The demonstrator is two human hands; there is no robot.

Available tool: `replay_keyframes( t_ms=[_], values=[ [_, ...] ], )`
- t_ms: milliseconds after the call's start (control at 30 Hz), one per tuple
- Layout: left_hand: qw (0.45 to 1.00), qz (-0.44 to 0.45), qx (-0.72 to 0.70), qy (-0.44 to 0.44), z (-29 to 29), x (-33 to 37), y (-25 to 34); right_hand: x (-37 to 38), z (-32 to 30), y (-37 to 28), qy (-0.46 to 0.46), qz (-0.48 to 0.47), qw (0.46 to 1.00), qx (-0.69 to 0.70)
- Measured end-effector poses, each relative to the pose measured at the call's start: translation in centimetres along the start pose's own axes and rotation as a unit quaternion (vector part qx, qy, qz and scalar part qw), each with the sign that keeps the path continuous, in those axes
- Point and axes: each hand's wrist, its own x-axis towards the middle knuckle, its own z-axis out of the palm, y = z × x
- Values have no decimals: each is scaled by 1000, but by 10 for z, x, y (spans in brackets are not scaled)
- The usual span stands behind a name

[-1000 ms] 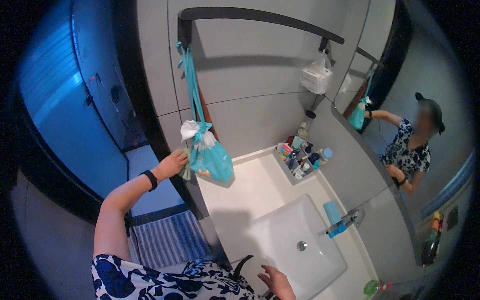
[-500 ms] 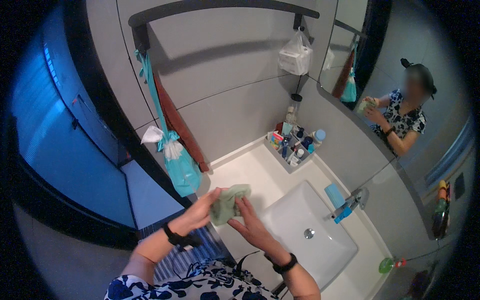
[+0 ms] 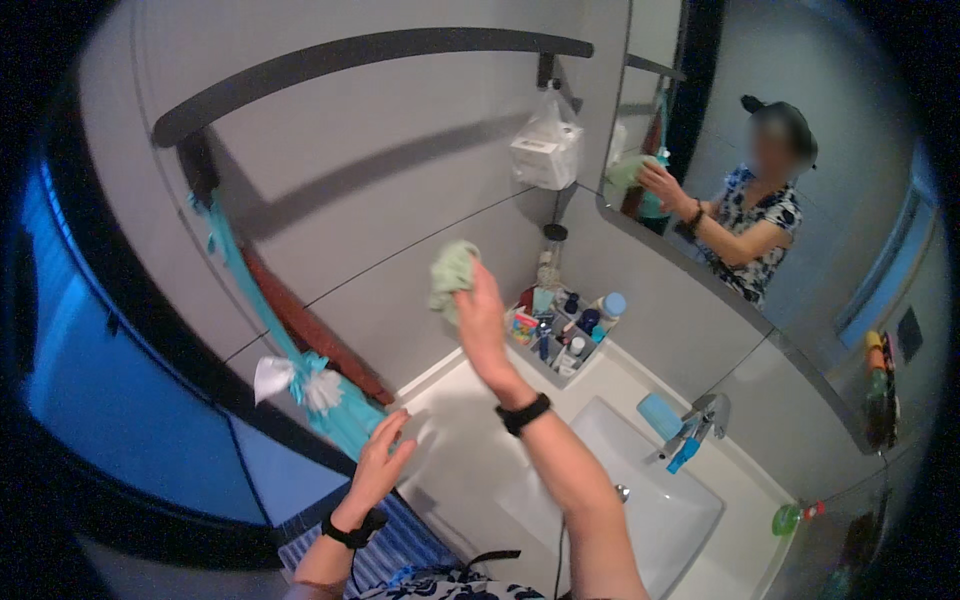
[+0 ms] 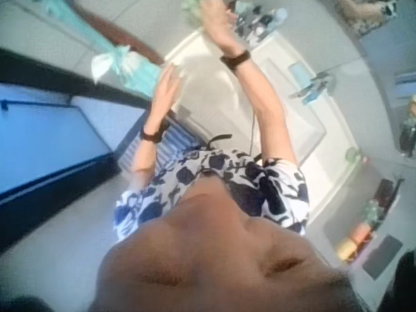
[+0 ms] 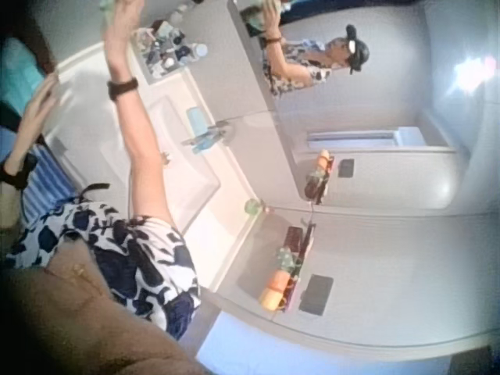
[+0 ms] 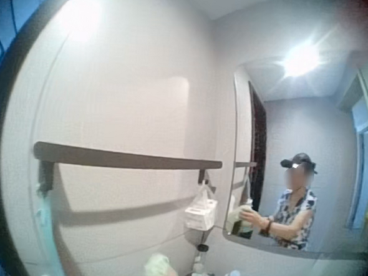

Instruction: Cleaning a bathroom mirror and sink area with a green cloth.

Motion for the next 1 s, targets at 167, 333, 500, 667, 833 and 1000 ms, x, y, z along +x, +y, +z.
replay_keyframes(
  t_ms=[167,333,500,667,833,1000],
  values=[
    [985,10,35,-166,25,0,-21,-24,91,-6,-100,-102,976,-162],
    [972,-15,-18,-235,42,-18,-27,51,62,66,47,34,995,-85],
    [967,-36,-36,-248,47,-20,-29,146,-30,149,107,53,989,-82],
    [966,-47,-43,-250,54,-23,-33,147,-29,157,112,219,969,5],
    [963,-61,-45,-259,65,-26,-48,-8,72,116,60,-79,983,-151],
    [957,-13,-8,-289,74,-18,-29,-85,52,65,-138,258,927,236]
  ],
)
